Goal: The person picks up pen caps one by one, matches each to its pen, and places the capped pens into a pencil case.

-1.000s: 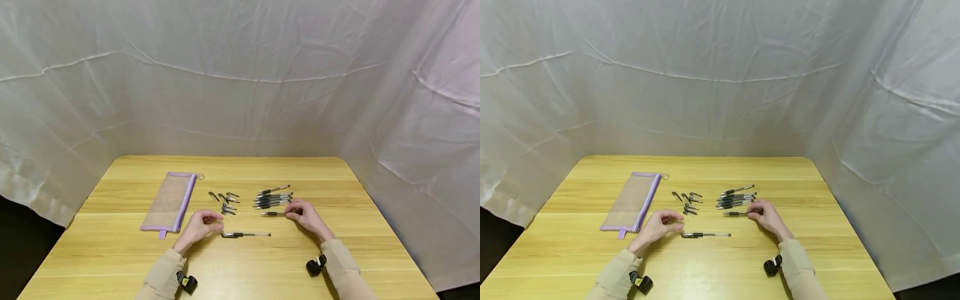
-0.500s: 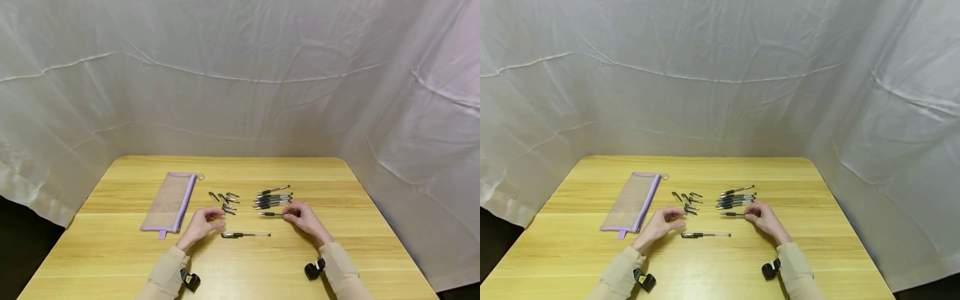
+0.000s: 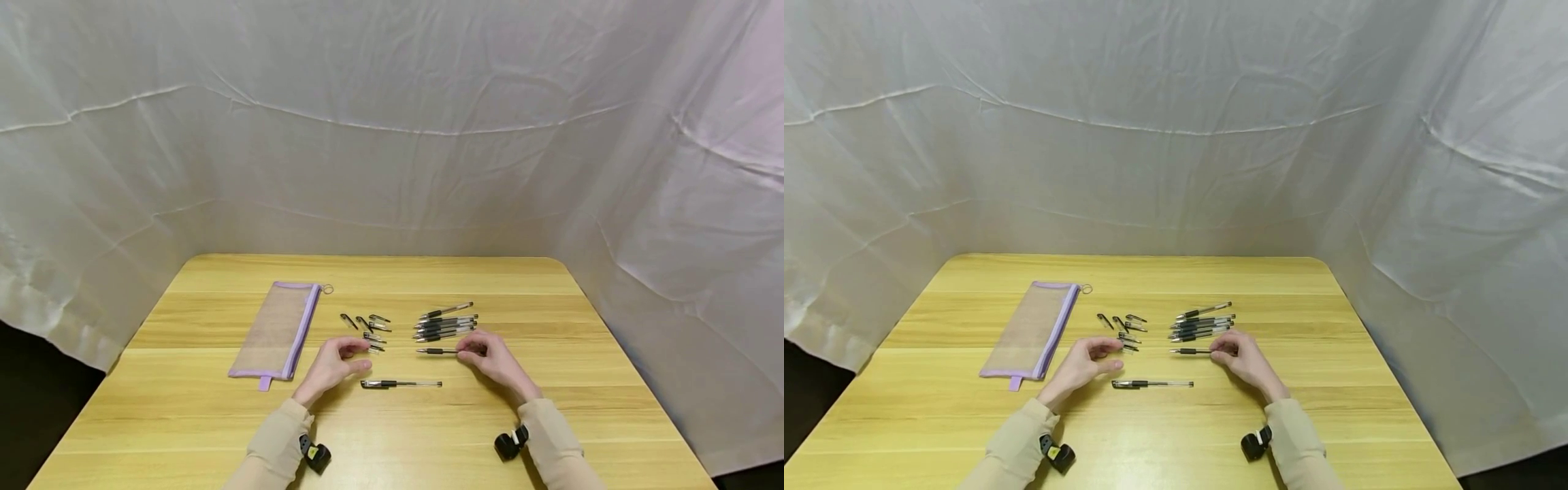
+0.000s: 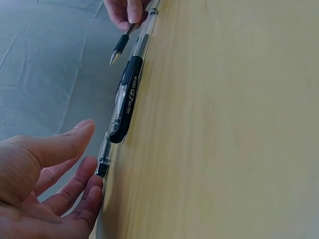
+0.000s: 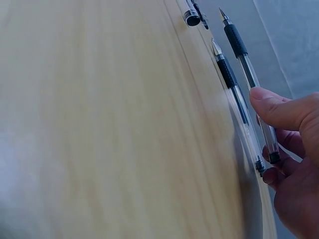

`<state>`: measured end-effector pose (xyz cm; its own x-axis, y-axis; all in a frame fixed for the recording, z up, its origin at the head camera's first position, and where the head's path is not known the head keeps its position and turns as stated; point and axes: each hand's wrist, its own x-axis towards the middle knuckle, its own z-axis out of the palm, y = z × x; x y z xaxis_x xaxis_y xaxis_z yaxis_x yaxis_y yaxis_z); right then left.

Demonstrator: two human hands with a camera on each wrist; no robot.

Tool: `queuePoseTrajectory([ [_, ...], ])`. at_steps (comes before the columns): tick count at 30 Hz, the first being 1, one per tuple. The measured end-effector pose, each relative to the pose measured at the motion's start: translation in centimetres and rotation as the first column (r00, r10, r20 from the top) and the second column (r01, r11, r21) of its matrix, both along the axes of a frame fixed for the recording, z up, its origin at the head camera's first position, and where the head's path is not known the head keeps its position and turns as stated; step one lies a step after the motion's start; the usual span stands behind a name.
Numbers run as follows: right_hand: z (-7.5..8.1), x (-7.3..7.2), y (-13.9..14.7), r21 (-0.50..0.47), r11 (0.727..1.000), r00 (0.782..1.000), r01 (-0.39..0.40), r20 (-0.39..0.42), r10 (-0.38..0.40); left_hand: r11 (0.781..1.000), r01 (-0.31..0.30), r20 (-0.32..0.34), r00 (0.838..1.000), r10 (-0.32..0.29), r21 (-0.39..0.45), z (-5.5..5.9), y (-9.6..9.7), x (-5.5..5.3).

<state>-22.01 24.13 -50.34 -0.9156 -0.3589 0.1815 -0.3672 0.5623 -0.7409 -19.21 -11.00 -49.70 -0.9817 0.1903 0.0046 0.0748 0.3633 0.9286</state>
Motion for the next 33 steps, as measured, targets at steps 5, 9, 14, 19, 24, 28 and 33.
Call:
queuePoseTrajectory([
  [5, 0.0, 0.0, -0.1, -0.001, 1.000, 1.000, -0.002, 0.002, 0.002, 1.000, -0.016, -0.008, 1.000, 0.016, -0.007, 0.0, 0.3, -0.5],
  [9, 0.0, 0.0, 0.0, -0.003, 1.000, 1.000, -0.004, 0.006, 0.004, 1.000, -0.021, -0.045, 0.999, 0.021, -0.011, -0.1, 0.5, -1.0],
  [14, -0.1, 0.1, 0.0, -0.005, 1.000, 1.000, -0.011, 0.007, 0.011, 0.999, -0.031, -0.102, 0.994, 0.027, -0.045, -0.3, 0.5, -1.3],
  [19, -0.1, 0.1, 0.0, -0.008, 1.000, 1.000, -0.013, 0.008, 0.013, 0.997, -0.055, -0.132, 0.990, 0.047, -0.060, -0.4, 0.5, -1.5],
  [24, -0.1, 0.1, 0.1, -0.005, 1.000, 1.000, -0.005, 0.010, 0.005, 0.993, -0.083, -0.133, 0.989, 0.071, -0.089, -0.5, 0.6, -1.8],
  [28, -0.1, 0.0, 0.1, -0.005, 1.000, 1.000, 0.001, 0.011, -0.001, 0.989, -0.090, -0.143, 0.987, 0.073, -0.117, -0.5, 0.6, -1.8],
  [33, -0.3, -0.1, 0.1, 0.004, 1.000, 1.000, 0.000, 0.001, 0.000, 0.982, -0.097, -0.156, 0.985, 0.071, -0.163, -0.4, 0.8, -1.7],
])
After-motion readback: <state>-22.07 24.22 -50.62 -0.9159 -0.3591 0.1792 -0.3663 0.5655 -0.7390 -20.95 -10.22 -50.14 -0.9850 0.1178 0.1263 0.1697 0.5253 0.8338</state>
